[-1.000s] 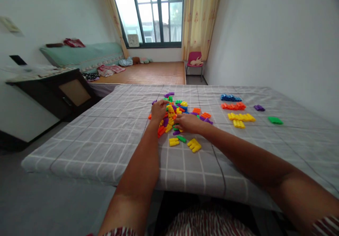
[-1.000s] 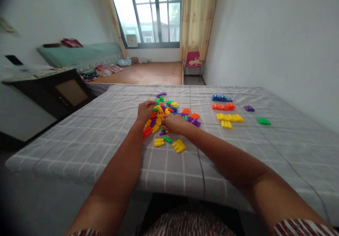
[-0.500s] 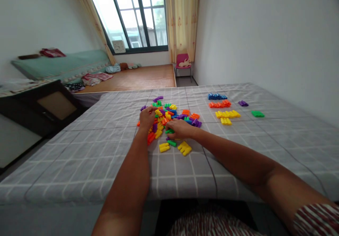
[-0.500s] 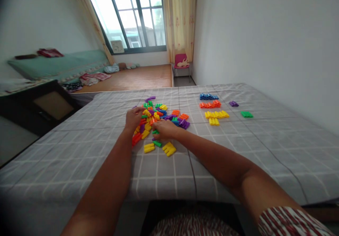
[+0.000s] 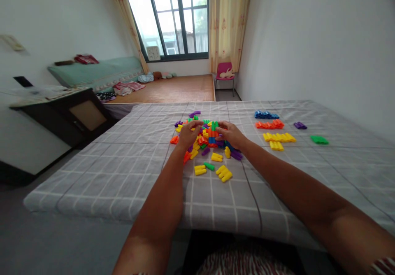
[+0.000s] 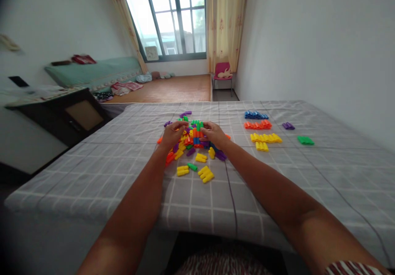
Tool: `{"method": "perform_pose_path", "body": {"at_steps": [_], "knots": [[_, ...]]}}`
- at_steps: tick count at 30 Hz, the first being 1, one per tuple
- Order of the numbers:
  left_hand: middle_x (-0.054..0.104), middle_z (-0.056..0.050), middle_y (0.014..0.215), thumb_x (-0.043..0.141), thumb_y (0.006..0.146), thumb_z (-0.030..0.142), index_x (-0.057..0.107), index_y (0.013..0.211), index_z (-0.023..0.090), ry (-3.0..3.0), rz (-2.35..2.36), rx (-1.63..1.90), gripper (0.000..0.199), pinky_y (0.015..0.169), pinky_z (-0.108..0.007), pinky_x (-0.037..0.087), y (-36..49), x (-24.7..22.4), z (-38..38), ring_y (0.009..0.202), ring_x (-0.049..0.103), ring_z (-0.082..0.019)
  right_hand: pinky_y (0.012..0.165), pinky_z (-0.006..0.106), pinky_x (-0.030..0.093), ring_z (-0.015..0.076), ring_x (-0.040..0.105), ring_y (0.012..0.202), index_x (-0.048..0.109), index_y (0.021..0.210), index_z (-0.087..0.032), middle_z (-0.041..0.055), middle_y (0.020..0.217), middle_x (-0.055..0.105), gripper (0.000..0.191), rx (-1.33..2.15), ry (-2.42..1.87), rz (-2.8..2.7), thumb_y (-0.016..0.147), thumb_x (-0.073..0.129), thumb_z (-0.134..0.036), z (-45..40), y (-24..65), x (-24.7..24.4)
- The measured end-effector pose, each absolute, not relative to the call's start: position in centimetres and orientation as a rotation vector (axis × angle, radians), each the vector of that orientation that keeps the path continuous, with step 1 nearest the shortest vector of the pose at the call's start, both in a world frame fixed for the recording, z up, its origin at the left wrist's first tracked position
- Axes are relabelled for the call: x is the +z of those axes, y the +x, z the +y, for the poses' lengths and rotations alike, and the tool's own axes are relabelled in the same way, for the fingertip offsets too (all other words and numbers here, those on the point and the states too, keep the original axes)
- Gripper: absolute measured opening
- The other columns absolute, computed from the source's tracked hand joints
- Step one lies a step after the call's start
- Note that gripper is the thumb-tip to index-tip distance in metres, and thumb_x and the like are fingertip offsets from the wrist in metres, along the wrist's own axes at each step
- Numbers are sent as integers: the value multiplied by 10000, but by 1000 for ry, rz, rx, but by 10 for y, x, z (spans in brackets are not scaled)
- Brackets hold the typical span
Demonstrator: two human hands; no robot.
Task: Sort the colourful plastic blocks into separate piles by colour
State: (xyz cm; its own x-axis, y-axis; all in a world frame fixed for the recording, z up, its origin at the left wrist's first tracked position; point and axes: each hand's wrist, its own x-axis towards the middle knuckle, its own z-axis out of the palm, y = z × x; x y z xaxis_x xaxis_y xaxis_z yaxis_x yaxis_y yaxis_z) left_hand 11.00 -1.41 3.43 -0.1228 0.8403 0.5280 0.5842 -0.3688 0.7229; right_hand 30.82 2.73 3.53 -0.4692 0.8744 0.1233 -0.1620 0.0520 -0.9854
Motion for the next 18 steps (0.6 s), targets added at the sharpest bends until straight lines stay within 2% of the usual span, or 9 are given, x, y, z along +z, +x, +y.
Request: {"method": "perform_pose_path", "body": {"at_steps": [4, 9, 11, 15, 18], "knots": [[694, -88, 1044, 639, 811, 293, 624, 1172, 147, 1932, 1405, 1337, 390, 795, -294, 537, 131, 33, -20, 893, 658, -175, 638, 272, 525, 159, 625, 817, 608, 952, -210, 24, 943, 686, 384, 1569, -718, -1438, 666, 771, -406, 26, 308, 38], [660, -30, 812, 677, 760, 256, 570, 1250, 125, 1878, 1374, 1216, 518, 671, -254, 515, 129, 30, -22, 715, 620, -132, 626, 236, 456, 150, 623, 830, 592, 941, -218, 15, 940, 690, 399, 1449, -791, -1369, 647, 772, -418, 33, 310, 39], [661, -24, 811, 677, 751, 260, 592, 1231, 137, 1928, 1418, 1173, 502, 693, -262, 516, 124, 30, -21, 727, 620, -135, 632, 233, 454, 144, 629, 845, 573, 958, -230, 7, 962, 682, 392, 1420, -812, -1308, 660, 761, -404, 37, 313, 42], [694, -59, 947, 651, 764, 312, 627, 1184, 155, 2031, 1525, 1127, 449, 786, -309, 527, 121, 27, -18, 848, 647, -177, 667, 265, 486, 150, 656, 843, 538, 1012, -241, 20, 1019, 682, 417, 1455, -768, -1347, 685, 750, -389, 45, 328, 52], [708, -72, 996, 621, 782, 374, 645, 1155, 157, 2088, 1584, 1046, 432, 834, -334, 525, 121, 26, -17, 896, 656, -202, 697, 283, 501, 153, 659, 831, 554, 983, -214, 40, 988, 700, 393, 1392, -806, -1480, 685, 758, -370, 58, 359, 62]]}}
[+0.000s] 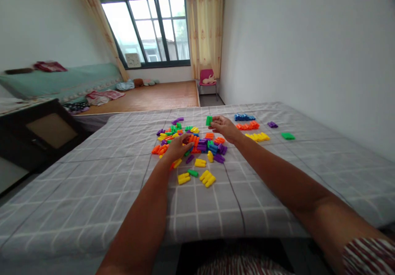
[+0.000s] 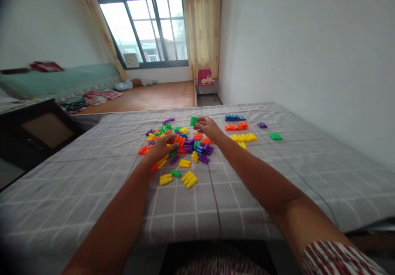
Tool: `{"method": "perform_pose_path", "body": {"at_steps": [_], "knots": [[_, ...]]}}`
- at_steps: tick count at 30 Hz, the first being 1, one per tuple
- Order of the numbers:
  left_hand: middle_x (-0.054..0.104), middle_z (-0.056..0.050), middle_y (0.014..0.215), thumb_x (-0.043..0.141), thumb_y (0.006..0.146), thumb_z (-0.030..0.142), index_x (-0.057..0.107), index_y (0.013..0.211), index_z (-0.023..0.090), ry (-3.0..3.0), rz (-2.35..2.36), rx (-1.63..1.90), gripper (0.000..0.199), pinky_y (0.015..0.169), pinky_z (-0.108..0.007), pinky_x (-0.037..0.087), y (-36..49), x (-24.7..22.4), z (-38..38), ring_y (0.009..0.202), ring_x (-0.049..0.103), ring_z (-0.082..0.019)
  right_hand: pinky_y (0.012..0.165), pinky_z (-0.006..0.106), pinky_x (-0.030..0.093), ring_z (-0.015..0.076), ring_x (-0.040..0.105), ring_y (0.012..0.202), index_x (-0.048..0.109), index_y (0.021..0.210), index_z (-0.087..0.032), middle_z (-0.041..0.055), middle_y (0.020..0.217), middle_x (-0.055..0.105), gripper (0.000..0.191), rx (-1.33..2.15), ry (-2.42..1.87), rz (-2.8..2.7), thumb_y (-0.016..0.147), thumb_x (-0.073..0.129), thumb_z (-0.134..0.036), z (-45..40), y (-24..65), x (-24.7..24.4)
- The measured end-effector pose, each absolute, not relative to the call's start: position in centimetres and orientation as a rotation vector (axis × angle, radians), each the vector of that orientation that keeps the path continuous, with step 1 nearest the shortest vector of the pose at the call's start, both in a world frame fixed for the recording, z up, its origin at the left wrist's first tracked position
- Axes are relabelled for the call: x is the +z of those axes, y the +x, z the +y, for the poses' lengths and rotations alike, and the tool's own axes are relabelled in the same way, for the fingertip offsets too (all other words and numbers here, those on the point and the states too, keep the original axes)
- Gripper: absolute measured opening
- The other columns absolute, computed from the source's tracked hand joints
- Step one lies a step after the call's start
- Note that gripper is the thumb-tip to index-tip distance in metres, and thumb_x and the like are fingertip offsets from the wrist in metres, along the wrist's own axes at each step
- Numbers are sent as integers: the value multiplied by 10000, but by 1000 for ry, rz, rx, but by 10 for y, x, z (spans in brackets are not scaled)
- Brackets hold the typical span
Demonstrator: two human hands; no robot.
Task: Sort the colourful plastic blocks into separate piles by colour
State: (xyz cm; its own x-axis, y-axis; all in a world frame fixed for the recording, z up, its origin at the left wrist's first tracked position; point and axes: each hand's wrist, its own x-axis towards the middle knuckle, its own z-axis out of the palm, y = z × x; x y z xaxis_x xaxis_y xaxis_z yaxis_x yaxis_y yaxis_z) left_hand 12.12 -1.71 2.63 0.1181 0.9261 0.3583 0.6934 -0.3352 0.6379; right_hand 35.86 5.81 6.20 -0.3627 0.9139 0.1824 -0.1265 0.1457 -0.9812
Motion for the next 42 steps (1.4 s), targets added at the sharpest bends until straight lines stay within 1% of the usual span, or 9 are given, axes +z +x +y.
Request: {"method": "perform_pose_path", "body": {"at_steps": [5, 10, 15, 23, 26, 30, 33, 37, 42], "knots": [[719, -76, 1003, 587, 789, 454, 648, 1141, 152, 2103, 1608, 980, 468, 834, -345, 529, 120, 28, -17, 891, 664, -214, 710, 283, 519, 153, 651, 809, 597, 949, -178, 62, 925, 713, 316, 1008, -1102, -1500, 695, 743, -294, 99, 480, 67], [724, -77, 1000, 581, 777, 514, 656, 1130, 159, 2112, 1649, 947, 506, 847, -368, 526, 117, 27, -15, 903, 666, -232, 646, 259, 491, 176, 651, 754, 682, 824, -144, 76, 836, 722, 163, 288, -1829, -1476, 677, 667, -212, 122, 643, 38], [726, -69, 1013, 584, 759, 560, 668, 1092, 180, 2085, 1710, 950, 512, 847, -372, 532, 118, 30, -16, 908, 667, -237, 648, 268, 483, 211, 673, 762, 754, 822, -166, 76, 790, 739, 217, 123, -2201, -1515, 661, 626, -234, 116, 718, 1], [728, -35, 995, 608, 733, 554, 667, 1078, 235, 2000, 1704, 938, 473, 829, -361, 550, 123, 37, -21, 909, 674, -228, 615, 278, 453, 222, 665, 712, 789, 894, -172, 115, 774, 739, 325, 271, -2270, -1673, 698, 643, -386, 110, 711, 11], [719, -50, 1023, 605, 754, 521, 653, 1124, 219, 2041, 1690, 940, 480, 846, -355, 542, 120, 33, -18, 930, 673, -224, 603, 272, 431, 215, 655, 705, 790, 888, -183, 109, 768, 738, 290, 237, -2257, -1731, 707, 648, -361, 107, 708, 13], [707, -67, 1063, 563, 816, 445, 597, 1247, 202, 2109, 1710, 951, 496, 846, -356, 535, 118, 31, -19, 919, 669, -214, 651, 306, 411, 224, 641, 792, 763, 975, -130, 181, 968, 729, 281, 38, -2232, -1644, 778, 612, -262, 103, 707, 6], [712, -74, 1050, 533, 851, 365, 621, 1229, 196, 2205, 1806, 907, 423, 882, -365, 515, 121, 33, -24, 932, 661, -216, 722, 334, 407, 232, 618, 876, 698, 1115, -110, 207, 1076, 696, 334, -174, -2033, -1567, 821, 560, -188, 103, 698, 1], [691, -81, 1129, 534, 862, 307, 673, 1157, 206, 2336, 1913, 820, 341, 958, -357, 474, 127, 38, -29, 1055, 621, -223, 781, 340, 420, 226, 609, 847, 679, 1107, -115, 197, 1063, 682, 326, -307, -1730, -1644, 828, 510, -123, 103, 651, 14], [678, -86, 1163, 549, 849, 284, 691, 1129, 214, 2317, 2063, 749, 322, 911, -331, 491, 118, 57, -25, 1033, 630, -226, 765, 323, 470, 191, 621, 756, 684, 1049, -161, 124, 1067, 683, 273, -2, -1268, -2052, 832, 521, -193, 82, 534, 45]]}}
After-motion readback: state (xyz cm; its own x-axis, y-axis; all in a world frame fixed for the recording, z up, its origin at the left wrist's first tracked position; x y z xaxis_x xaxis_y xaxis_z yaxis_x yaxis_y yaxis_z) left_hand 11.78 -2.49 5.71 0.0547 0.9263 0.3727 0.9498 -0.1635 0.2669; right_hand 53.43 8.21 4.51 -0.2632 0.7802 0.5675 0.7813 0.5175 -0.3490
